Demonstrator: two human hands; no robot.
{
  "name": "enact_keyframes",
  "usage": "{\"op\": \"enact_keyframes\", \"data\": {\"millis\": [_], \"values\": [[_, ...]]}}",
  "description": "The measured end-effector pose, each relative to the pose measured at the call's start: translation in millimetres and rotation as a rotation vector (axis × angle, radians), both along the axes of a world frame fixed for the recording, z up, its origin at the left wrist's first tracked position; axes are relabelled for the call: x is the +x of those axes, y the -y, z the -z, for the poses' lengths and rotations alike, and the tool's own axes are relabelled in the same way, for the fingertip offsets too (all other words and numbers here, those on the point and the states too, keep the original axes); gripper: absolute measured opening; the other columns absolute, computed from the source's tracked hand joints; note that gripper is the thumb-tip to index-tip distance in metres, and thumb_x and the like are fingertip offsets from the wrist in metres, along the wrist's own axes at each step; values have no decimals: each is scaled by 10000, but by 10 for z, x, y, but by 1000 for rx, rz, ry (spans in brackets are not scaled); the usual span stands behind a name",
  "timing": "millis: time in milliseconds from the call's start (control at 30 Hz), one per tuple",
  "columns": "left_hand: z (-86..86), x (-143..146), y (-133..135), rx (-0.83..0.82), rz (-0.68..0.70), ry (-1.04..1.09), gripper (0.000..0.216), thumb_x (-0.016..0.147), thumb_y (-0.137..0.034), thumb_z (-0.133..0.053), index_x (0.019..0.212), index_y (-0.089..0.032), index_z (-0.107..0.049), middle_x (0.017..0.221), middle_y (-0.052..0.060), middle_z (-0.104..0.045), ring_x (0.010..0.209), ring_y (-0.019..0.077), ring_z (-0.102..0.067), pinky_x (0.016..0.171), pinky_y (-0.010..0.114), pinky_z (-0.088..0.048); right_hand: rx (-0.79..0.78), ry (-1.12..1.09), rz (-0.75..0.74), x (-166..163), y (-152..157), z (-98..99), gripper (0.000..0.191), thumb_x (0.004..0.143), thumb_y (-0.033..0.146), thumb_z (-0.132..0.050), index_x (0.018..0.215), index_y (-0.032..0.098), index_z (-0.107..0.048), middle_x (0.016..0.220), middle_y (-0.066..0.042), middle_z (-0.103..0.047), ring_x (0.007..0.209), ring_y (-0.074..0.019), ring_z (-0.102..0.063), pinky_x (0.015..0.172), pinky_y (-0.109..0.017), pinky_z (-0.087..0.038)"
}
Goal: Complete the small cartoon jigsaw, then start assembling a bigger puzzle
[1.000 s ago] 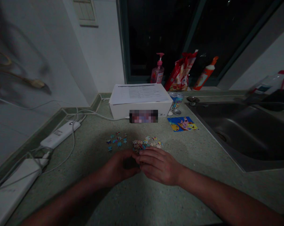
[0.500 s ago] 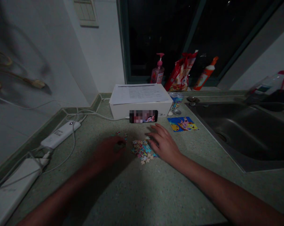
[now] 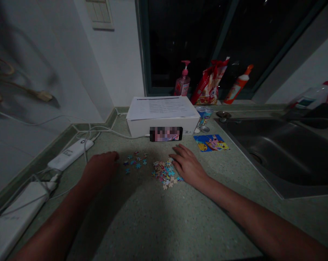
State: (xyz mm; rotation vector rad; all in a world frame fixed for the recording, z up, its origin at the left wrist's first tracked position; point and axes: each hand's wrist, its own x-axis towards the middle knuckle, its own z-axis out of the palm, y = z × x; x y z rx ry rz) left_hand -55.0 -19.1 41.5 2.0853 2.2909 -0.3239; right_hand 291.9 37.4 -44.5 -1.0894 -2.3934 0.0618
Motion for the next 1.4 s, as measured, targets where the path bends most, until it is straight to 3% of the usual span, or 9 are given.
{"op": "enact_keyframes", "data": {"millis": [367,633,767,900,1000,1133,1267,1400], "values": [[-12,42,1,-76,-24,-38,391,981,-271,-431,1205,-192,-741,1163,158,-818,1061,364,-790,828,407,-556,-38,-15,4,9,-19,-50,238,1000,224,-700,1207,180,-810,1424,-176,-707,1464,-374,-556,1227,-602,-479],[-30,63,35,-77,-6,-11,397,972,-253,-448,1224,-186,-747,1174,161,-815,1064,359,-789,841,409,-561,50,-7,-15,10,-6,-93,131,1003,211,-699,1069,179,-807,1321,-143,-759,1341,-363,-653,1145,-578,-557],[-31,69,42,15,5,53,406,984,-276,-473,1267,-177,-746,1264,161,-789,1123,366,-766,920,441,-563,113,-40,-31,48,-52,-140,97,1000,195,-688,1000,183,-784,1255,-145,-777,1253,-349,-695,1084,-576,-589],[28,179,57,191,60,312,338,995,-358,-535,1193,-200,-758,1188,120,-800,1062,310,-765,931,417,-570,146,-160,-56,56,-42,-214,101,1021,211,-652,1002,211,-751,1198,-126,-783,1171,-314,-724,1020,-557,-612],[131,366,128,258,247,620,257,973,-396,-613,1095,-224,-761,1080,74,-799,970,260,-757,886,391,-586,133,-270,-121,-16,94,-275,86,1032,219,-638,1016,237,-721,1171,-105,-784,1140,-277,-735,984,-508,-624],[262,643,273,383,461,849,172,968,-352,-680,1085,-250,-755,1057,55,-803,968,246,-751,866,383,-592,125,-353,-274,-161,351,-321,82,1016,203,-662,1081,244,-691,1173,-93,-787,1150,-259,-735,981,-472,-623],[298,792,347,351,556,1002,74,959,-250,-715,1021,-232,-750,962,46,-794,856,210,-740,794,335,-585,90,-423,-341,-229,477,-334,92,1000,187,-682,1069,247,-671,1158,-82,-790,1131,-248,-740,951,-441,-623],[327,829,341,253,508,1103,87,953,-237,-687,960,-223,-773,897,44,-792,810,203,-731,758,323,-577,22,-481,-350,-241,483,-322,88,992,180,-686,1049,247,-676,1127,-74,-788,1101,-234,-750,941,-424,-620]]}}
